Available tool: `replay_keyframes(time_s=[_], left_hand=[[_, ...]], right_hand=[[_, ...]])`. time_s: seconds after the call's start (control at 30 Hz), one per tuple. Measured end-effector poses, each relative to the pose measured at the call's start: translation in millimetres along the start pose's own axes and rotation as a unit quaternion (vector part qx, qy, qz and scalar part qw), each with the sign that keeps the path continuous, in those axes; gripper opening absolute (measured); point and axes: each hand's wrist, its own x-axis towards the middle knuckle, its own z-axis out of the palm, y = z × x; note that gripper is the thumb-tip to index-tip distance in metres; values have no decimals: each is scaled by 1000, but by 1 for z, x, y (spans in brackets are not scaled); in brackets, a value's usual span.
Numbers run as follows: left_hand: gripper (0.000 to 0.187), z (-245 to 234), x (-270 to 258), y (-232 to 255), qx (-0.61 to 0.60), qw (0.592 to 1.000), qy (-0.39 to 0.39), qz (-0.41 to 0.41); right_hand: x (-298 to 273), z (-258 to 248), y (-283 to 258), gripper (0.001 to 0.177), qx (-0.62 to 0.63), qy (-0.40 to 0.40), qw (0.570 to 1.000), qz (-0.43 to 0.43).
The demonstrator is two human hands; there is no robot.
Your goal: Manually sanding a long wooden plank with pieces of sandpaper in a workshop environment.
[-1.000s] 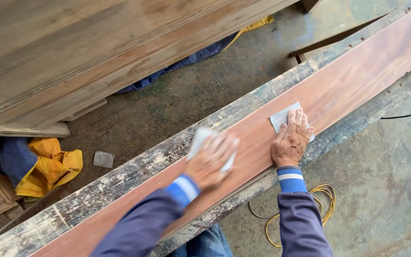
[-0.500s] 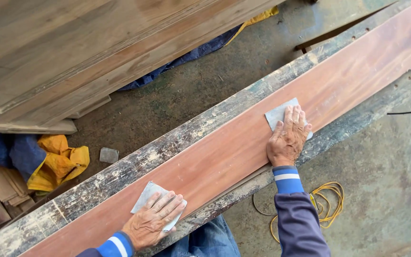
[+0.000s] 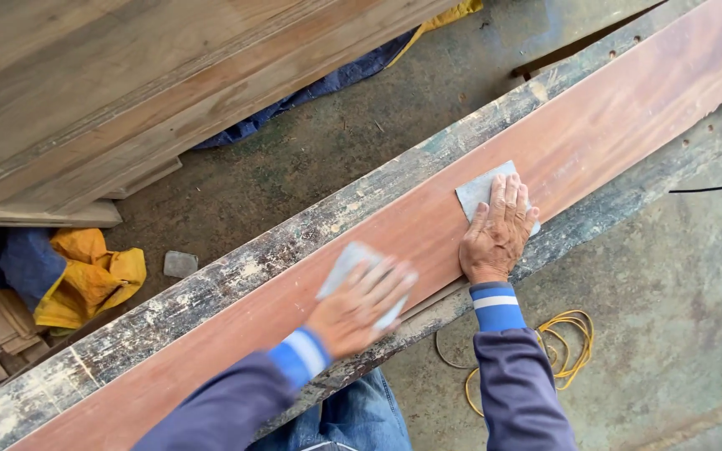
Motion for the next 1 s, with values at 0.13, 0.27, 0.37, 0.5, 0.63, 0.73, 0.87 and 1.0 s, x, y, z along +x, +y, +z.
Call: replay_keyframes(time_s=[0.13, 0.27, 0.37, 0.5, 0.63, 0.73, 0.87, 1.0], left_hand=[[79, -3, -160, -27, -20, 995, -78, -60], [72, 5, -244, -48, 19, 994, -64, -92], [71, 9, -235, -42, 4, 992, -69, -109], [71, 11, -215, -38, -1, 992, -51, -119], [72, 9, -217, -37, 6, 993, -40, -108], [73, 9, -214, -37, 3, 994, -28, -105], [74, 7, -213, -38, -5, 994, -15, -105], [75, 6, -213, -38, -9, 995, 5, -101]], right_hand=[[3, -4, -6, 51, 1, -8, 1000, 10], [5, -1, -2, 51, -13, -3, 1000, 6], [-3, 6, -13, 51, -36, 3, 999, -2], [-79, 3, -110, 65, 2, -48, 992, -113], [-133, -9, -164, 64, 73, -125, 972, -185], [-95, -17, -137, 65, 116, -110, 947, -278], [11, -24, -52, 58, -18, -81, 989, -126], [24, -8, -31, 48, -87, 0, 995, -52]])
